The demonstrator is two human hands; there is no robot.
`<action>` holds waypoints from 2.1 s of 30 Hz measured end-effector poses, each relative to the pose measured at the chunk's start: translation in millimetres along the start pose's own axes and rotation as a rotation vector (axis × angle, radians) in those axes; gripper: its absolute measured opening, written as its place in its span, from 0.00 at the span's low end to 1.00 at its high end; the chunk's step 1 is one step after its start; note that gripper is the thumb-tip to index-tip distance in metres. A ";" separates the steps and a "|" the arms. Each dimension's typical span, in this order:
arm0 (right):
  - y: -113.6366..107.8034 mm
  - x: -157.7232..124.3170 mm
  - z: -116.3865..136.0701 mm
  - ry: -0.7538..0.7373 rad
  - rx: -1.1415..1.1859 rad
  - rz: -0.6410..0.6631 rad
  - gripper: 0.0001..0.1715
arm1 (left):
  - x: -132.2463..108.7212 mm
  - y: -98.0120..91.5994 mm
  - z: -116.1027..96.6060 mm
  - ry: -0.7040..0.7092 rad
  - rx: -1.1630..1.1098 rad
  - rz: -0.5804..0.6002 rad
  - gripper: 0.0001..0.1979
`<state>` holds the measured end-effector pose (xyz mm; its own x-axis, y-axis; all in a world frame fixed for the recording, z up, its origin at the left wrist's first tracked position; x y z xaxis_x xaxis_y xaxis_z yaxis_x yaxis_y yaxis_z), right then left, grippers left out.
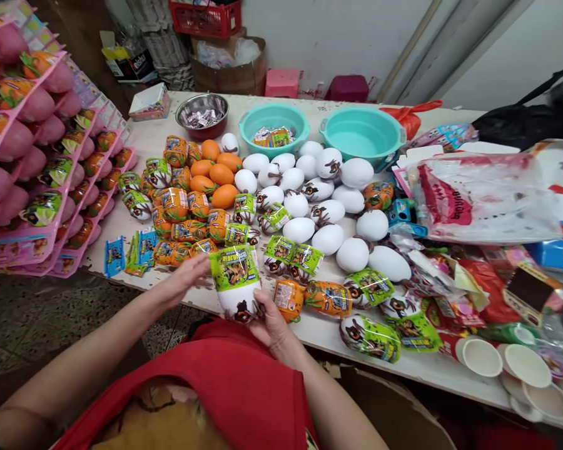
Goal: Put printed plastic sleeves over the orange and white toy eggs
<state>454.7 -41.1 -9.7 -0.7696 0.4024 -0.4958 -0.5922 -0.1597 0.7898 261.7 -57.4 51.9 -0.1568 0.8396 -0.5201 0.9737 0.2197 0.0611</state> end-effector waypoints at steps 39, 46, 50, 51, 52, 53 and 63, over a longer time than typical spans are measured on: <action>-26.6 -56.5 9.3 -0.270 -0.115 -0.189 0.32 | 10.9 78.7 46.5 -0.266 -0.134 0.692 0.31; -27.1 -39.1 18.0 -0.290 -0.132 -0.299 0.31 | 20.4 80.2 49.8 -0.248 -0.207 0.497 0.30; -28.0 -4.3 34.2 -0.292 -0.198 -0.349 0.28 | 26.5 60.1 49.4 -0.214 -0.275 0.277 0.33; -26.4 7.1 40.1 -0.295 -0.201 -0.339 0.26 | 27.4 51.5 50.7 -0.206 -0.271 0.204 0.34; -23.6 19.8 46.4 -0.290 -0.208 -0.325 0.25 | 27.5 41.3 53.2 -0.208 -0.245 0.132 0.35; -19.4 33.8 52.8 -0.278 -0.226 -0.313 0.23 | 26.6 29.6 56.7 -0.216 -0.200 0.066 0.35; 63.8 199.9 82.0 -0.262 -0.583 -0.357 0.26 | -15.4 -134.6 117.7 -0.256 -0.157 -0.318 0.33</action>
<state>282.5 103.1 -28.8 -0.4666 0.7106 -0.5267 -0.8835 -0.4027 0.2394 152.5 -158.4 -48.5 -0.3794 0.5717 -0.7275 0.8433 0.5372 -0.0176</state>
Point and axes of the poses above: each hand's wrist, its own x-axis towards the middle knuckle, its own y-axis out of the palm, z = x × y, the point moved 2 cm from there along x, towards the middle knuckle, and after that the axes turned 4 degrees about z, right-handed, at the moved point
